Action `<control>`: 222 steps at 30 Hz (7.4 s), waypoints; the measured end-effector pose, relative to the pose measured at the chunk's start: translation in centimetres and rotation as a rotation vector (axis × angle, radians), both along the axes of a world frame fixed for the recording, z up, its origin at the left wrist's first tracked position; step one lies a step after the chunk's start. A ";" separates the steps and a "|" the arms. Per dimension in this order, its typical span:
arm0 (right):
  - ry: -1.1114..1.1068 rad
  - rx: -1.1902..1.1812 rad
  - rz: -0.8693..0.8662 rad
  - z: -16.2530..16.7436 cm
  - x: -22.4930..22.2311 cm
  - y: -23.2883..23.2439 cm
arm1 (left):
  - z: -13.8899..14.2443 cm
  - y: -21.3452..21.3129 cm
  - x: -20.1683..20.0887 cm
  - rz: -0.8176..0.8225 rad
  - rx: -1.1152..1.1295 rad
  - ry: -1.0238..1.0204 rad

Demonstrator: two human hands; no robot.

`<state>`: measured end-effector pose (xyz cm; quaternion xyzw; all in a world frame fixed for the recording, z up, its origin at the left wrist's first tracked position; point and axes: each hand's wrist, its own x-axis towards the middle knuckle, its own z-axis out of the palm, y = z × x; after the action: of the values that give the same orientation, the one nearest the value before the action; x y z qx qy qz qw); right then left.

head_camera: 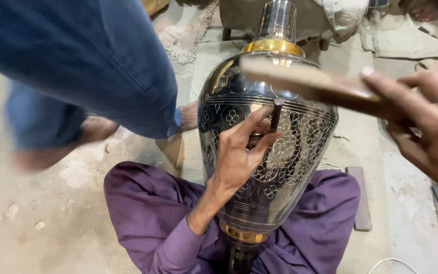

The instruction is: The person sits cross-legged on the floor with a large decorated metal vase held between their legs. They hold a chisel against the vase surface and strike it with a wooden mallet, working patterned designs into the metal and repositioning the chisel across different areas of the vase.

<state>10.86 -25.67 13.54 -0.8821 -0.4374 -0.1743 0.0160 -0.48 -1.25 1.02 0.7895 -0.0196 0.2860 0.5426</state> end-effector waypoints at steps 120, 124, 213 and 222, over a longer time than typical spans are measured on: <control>0.155 0.135 0.018 -0.7 -1.2 -2.6 | -1.7 0.5 -1.8 -0.093 0.024 0.064; 0.113 0.132 0.114 -0.3 -1.3 -2.1 | -3.0 -0.8 -2.3 0.028 -0.066 -0.023; 0.640 1.594 -0.236 -21.9 -14.7 -4.1 | 1.6 -1.1 4.0 -0.946 0.790 0.281; 0.364 0.965 -0.477 -27.1 -15.7 -6.8 | 1.9 -1.4 2.7 -0.858 0.821 0.039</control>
<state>-4.86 -32.48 -13.58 -0.8650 -0.0870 -0.1986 0.4526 2.24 -2.66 2.87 0.8615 -0.4359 -0.0042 0.2604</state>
